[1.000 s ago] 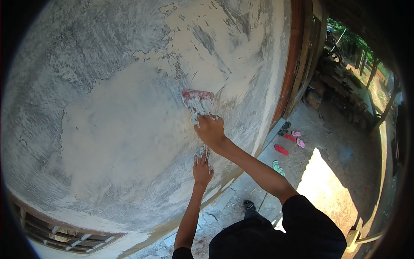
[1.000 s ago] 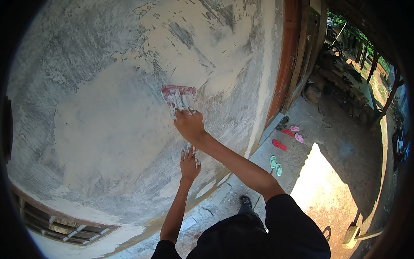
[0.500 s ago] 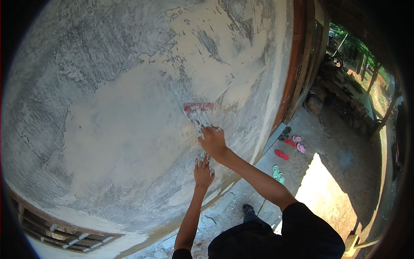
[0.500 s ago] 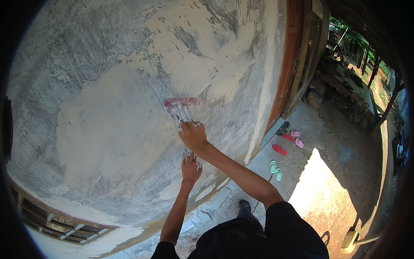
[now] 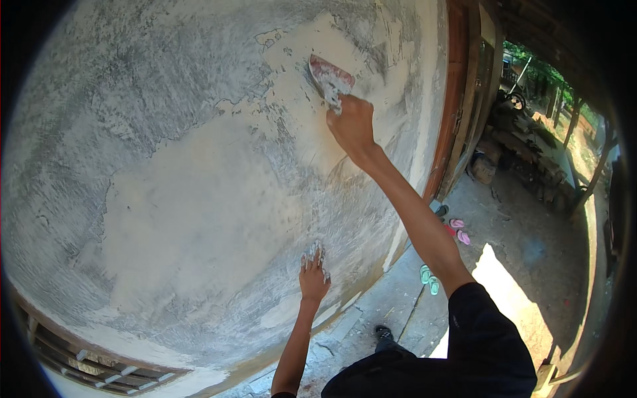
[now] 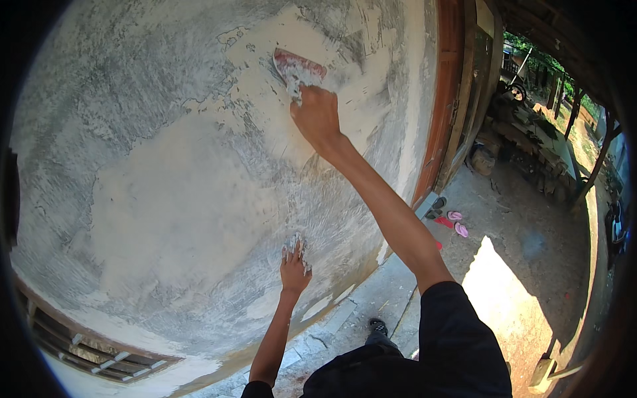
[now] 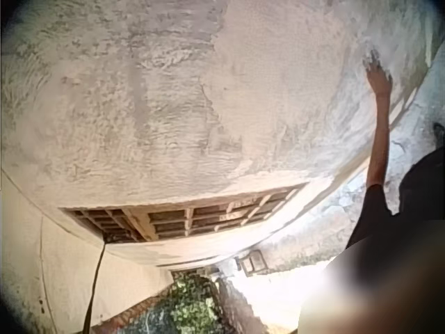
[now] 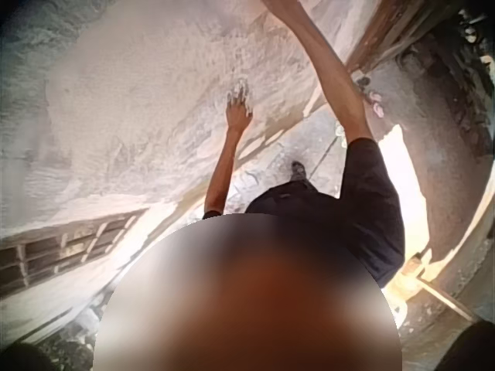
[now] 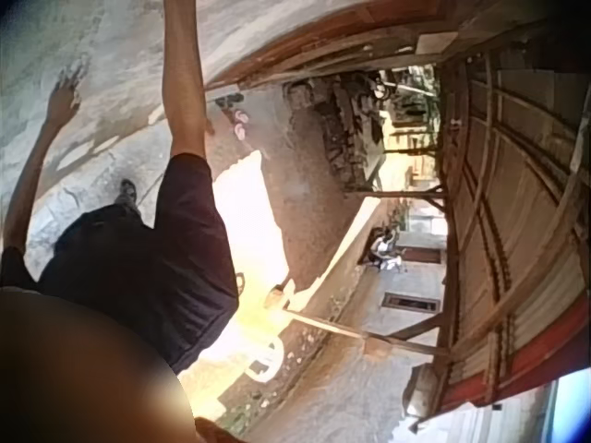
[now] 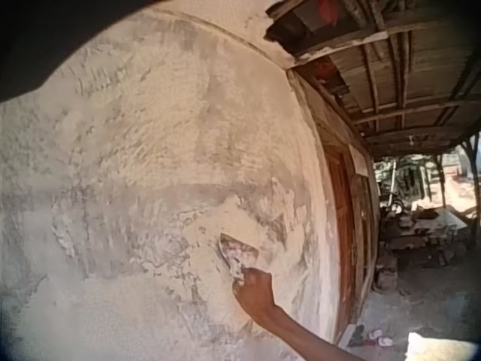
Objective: The person applies plaster to an exterior wall using a putty knife, scooping the plaster from a plaster tray.
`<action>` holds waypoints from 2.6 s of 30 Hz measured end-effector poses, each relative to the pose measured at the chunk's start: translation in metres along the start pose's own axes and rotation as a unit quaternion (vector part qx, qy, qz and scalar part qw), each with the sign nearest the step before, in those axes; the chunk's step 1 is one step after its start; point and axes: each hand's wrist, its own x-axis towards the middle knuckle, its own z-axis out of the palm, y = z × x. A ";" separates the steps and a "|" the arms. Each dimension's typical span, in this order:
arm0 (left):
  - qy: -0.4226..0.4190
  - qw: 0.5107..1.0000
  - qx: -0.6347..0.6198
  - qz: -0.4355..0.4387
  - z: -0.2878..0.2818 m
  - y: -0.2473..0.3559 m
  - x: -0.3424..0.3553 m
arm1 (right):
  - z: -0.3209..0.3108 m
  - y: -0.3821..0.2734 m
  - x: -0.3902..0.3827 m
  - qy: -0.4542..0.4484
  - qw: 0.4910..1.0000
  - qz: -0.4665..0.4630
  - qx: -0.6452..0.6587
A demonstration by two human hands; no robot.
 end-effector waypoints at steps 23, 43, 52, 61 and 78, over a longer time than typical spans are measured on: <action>-0.009 1.000 0.002 -0.006 -0.001 -0.004 0.001 | -0.026 -0.063 -0.094 -0.205 0.972 -0.067 0.091; -0.023 1.000 0.012 -0.012 -0.006 0.000 -0.001 | -0.037 -0.027 -0.125 -0.110 0.972 -0.204 -0.022; -0.040 0.999 0.011 -0.026 -0.007 -0.004 -0.003 | -0.016 -0.065 0.028 -0.102 0.968 -0.229 -0.025; -0.031 0.999 0.023 -0.009 0.000 0.006 0.000 | -0.014 -0.002 -0.171 -0.240 0.941 -0.228 -0.070; 0.005 0.998 -0.008 -0.061 -0.001 0.001 -0.013 | 0.042 0.002 -0.224 -0.304 0.943 -0.133 -0.034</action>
